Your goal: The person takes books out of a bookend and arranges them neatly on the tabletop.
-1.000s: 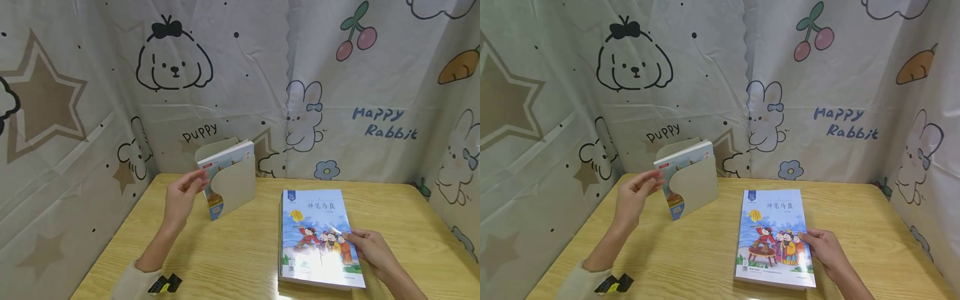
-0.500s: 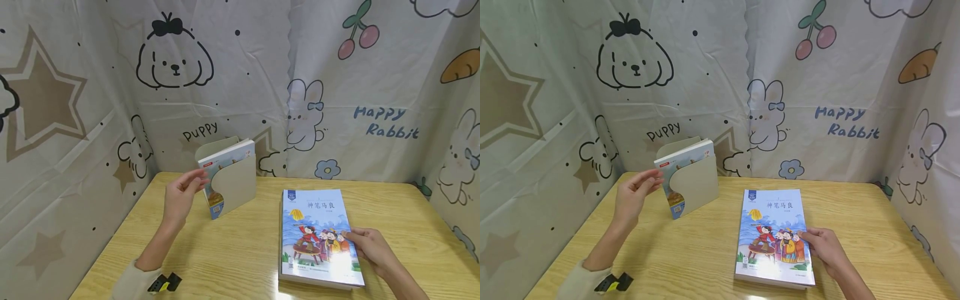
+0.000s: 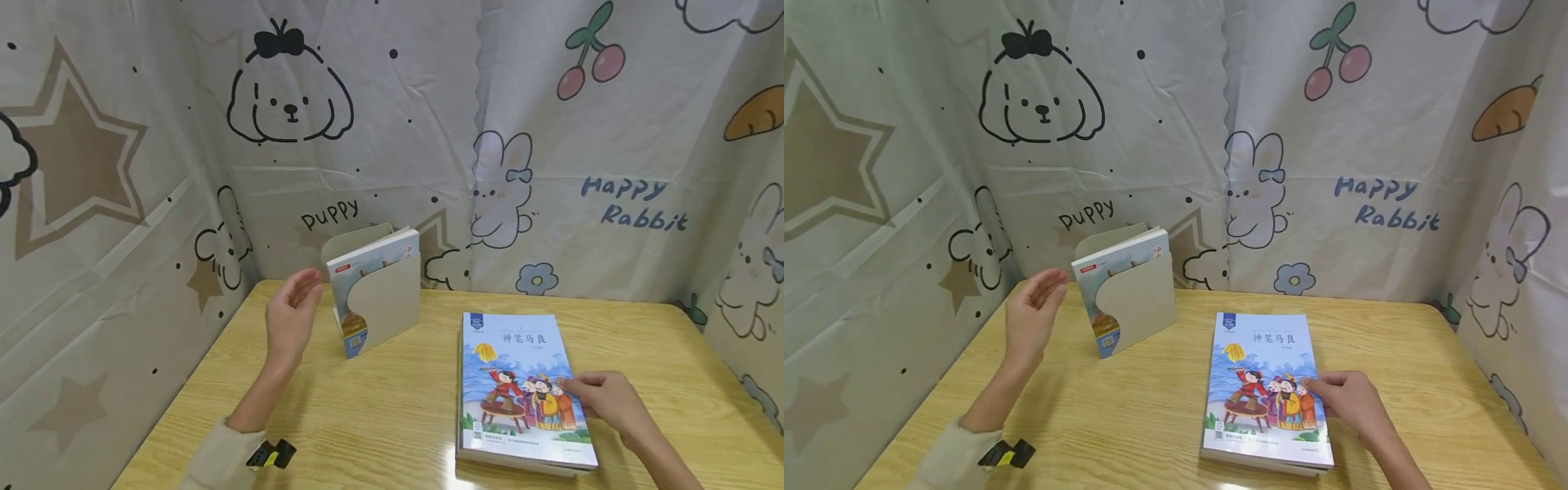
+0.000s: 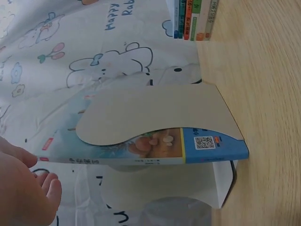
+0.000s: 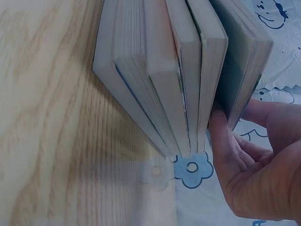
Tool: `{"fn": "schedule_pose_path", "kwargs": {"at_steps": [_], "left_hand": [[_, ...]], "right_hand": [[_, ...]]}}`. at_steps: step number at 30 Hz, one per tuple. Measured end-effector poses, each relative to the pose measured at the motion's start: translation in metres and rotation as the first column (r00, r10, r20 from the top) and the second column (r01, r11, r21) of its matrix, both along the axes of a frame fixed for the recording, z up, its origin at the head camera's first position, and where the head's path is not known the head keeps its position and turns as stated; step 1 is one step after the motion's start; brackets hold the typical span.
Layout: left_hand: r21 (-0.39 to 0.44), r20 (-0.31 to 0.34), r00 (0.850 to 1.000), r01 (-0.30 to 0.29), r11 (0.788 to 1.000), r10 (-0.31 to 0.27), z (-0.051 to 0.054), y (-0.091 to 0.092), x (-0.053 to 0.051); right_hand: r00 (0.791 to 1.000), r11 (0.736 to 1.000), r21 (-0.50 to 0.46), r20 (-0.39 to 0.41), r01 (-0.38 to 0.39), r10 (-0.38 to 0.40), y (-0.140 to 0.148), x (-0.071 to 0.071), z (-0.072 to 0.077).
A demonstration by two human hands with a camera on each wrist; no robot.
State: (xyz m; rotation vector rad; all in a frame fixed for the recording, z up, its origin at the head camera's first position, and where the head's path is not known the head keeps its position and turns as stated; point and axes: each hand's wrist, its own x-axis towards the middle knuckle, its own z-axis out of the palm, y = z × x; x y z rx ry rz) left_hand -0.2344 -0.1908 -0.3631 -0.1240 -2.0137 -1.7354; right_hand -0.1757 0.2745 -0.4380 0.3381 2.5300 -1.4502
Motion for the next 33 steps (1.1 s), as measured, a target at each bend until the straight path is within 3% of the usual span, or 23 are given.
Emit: {"fn": "schedule_pose_path", "kwargs": {"at_steps": [8,12,16,22,27,33], "left_hand": [[-0.087,0.109,0.989,0.111,0.99,-0.101,-0.019,0.004,-0.018],[-0.152,0.134,0.988,0.101,0.983,-0.081,-0.027,0.006,-0.022],[-0.196,0.116,0.992,0.069,0.978,-0.047,-0.031,0.007,-0.024],[-0.201,0.05,0.998,0.033,0.979,-0.023,-0.034,0.004,-0.024],[-0.187,-0.026,1.0,-0.019,0.982,0.015,-0.028,-0.001,-0.018],[-0.156,-0.114,0.993,-0.059,0.986,0.041,-0.006,-0.006,-0.007]], "right_hand": [[0.999,0.993,0.116,-0.035,-0.002,0.006,0.001,0.003,0.002],[0.998,0.974,0.224,-0.038,-0.032,0.041,0.0,0.004,0.004],[0.997,0.955,0.29,-0.042,-0.054,0.07,0.0,0.004,0.005],[0.998,0.982,0.184,-0.051,-0.036,0.046,0.004,0.005,0.002],[0.995,0.991,0.131,-0.104,0.01,0.004,0.008,0.007,0.006],[0.986,0.995,0.088,-0.161,0.053,-0.038,0.009,0.009,0.014]]}}
